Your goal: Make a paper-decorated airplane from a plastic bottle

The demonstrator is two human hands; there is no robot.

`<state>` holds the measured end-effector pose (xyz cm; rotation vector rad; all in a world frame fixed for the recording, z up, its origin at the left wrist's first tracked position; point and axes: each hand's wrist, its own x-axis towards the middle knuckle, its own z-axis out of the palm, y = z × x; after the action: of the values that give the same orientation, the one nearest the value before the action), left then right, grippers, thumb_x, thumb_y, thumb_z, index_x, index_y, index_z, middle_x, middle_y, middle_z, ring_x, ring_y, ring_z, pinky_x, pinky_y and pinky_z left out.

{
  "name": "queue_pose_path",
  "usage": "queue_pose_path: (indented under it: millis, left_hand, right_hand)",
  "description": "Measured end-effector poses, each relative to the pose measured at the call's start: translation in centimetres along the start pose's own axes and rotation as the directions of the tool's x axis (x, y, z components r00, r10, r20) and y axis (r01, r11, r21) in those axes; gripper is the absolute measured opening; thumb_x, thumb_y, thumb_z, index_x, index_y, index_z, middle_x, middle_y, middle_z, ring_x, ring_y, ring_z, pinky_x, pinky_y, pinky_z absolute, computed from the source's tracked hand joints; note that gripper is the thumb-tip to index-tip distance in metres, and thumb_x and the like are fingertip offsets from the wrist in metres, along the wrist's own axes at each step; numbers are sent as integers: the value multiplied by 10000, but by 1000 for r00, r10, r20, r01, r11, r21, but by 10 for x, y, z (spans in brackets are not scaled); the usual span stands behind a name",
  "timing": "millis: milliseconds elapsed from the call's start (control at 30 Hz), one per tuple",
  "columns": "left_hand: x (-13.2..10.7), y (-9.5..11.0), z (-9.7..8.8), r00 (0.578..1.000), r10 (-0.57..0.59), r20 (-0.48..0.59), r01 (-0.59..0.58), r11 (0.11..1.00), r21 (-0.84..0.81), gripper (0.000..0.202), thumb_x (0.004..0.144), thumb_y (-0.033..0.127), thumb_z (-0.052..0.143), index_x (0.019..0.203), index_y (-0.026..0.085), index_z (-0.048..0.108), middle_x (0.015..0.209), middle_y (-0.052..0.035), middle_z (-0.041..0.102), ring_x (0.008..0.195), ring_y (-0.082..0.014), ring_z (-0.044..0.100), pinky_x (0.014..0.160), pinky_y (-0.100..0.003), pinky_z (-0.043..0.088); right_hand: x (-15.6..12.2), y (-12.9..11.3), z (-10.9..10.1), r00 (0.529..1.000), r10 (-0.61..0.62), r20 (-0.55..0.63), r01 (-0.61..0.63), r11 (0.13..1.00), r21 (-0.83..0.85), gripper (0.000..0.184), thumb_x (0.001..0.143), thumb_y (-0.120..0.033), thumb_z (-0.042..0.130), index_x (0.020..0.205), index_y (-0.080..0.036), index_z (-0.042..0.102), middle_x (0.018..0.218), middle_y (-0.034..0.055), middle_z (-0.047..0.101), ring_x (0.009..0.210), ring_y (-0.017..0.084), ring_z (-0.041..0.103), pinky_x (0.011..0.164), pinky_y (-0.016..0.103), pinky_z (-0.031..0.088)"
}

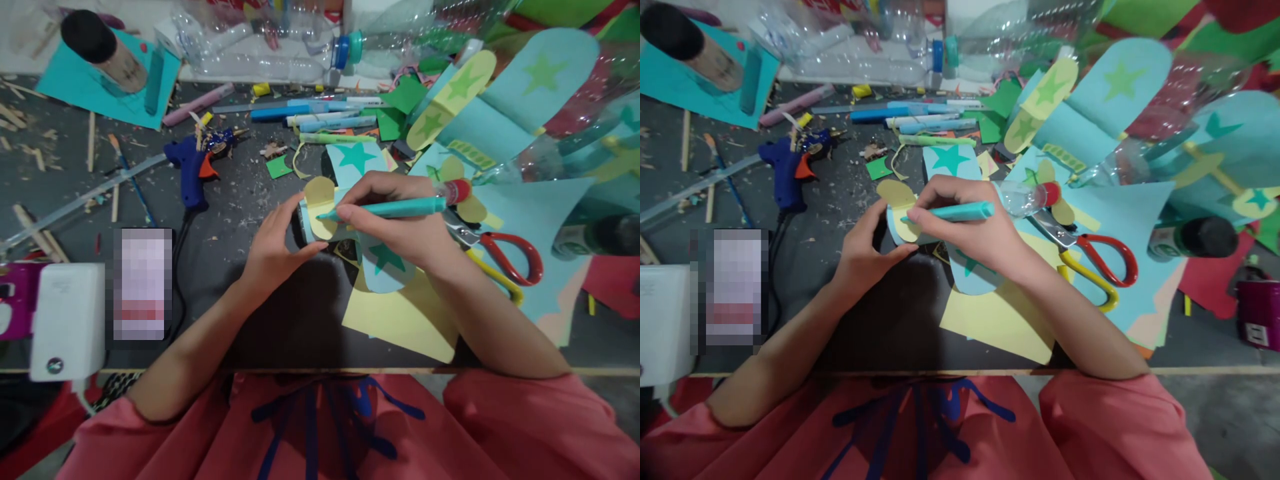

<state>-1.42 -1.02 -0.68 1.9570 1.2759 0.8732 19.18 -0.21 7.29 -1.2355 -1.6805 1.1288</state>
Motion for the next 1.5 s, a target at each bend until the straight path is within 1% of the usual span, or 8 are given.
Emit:
queue_pose_path:
  millis: [167, 367, 600, 833, 967, 1133, 1333, 1500]
  left_hand:
    - [1, 2, -1, 1000, -21, 3, 21, 1000, -6, 803, 737, 753, 648, 1338, 234, 528, 1376, -111, 628, 1270, -322, 594, 1099, -438, 460]
    - [1, 1, -2, 1000, -20, 12, 21, 999, -31, 768, 736, 707, 690, 1334, 249, 542, 1377, -99, 631, 1270, -328, 592, 1102, -454, 455]
    - [2, 0, -2, 1000, -27, 15, 27, 999, -17, 767, 736, 677, 710, 1350, 249, 539, 1388, -97, 624, 1275, -333, 590, 1100, -465, 455]
    - [3, 2, -3, 999, -40, 23, 40, 999, -6, 772, 741, 676, 704, 1353, 235, 536, 1381, -100, 629, 1273, -332, 590, 1095, -460, 456]
    - [2, 4, -4, 998, -49, 36, 48, 999, 23, 747, 764, 626, 708, 1367, 226, 523, 1394, -98, 618, 1283, -314, 584, 1099, -425, 456]
    - [2, 7, -4, 997, -58, 43, 56, 997, 57, 723, 781, 576, 716, 1377, 224, 509, 1391, -94, 619, 1288, -301, 582, 1100, -396, 461]
    - [3, 6, -4, 996, -67, 51, 64, 996, 55, 711, 775, 547, 727, 1376, 237, 510, 1404, -83, 613, 1294, -301, 578, 1106, -407, 455]
    - [3, 6, -3, 996, -72, 46, 70, 996, 49, 728, 764, 530, 736, 1378, 210, 511, 1405, -93, 613, 1290, -304, 580, 1102, -412, 457]
  right_hand:
    - [0, 2, -1, 1000, -4, 26, 4, 1000, -11, 263, 827, -441, 719, 678, -242, 636, 670, -18, 653, 632, 140, 569, 593, 280, 435]
    - [1, 2, -2, 1000, 1, 15, 0, 1000, -28, 287, 828, -442, 715, 644, -245, 618, 646, -9, 639, 612, 147, 555, 570, 290, 434]
    - [2, 3, -6, 1000, 20, 12, -20, 1000, 4, 252, 823, -326, 727, 630, -245, 587, 636, -9, 605, 615, 158, 546, 582, 310, 448]
    - [4, 4, -6, 995, -62, -76, 63, 998, 20, 224, 781, -148, 639, 589, -223, 550, 572, -38, 573, 550, 113, 498, 535, 271, 409]
    - [5, 5, -7, 992, -72, -105, 73, 997, 9, 230, 763, -159, 632, 563, -212, 532, 558, -34, 560, 535, 101, 476, 521, 263, 385]
    - [2, 6, -7, 989, -19, -144, 20, 1000, 5, 218, 805, -188, 608, 598, -217, 547, 592, -16, 577, 529, 112, 500, 518, 276, 401]
    - [-1, 6, -1, 985, -47, -163, 42, 999, -35, 243, 801, -202, 626, 583, -213, 520, 577, -21, 557, 546, 113, 486, 525, 278, 394]
    - [-2, 8, 0, 981, -92, -168, 83, 995, -61, 229, 791, -172, 618, 585, -209, 525, 559, -35, 544, 534, 105, 472, 521, 272, 379]
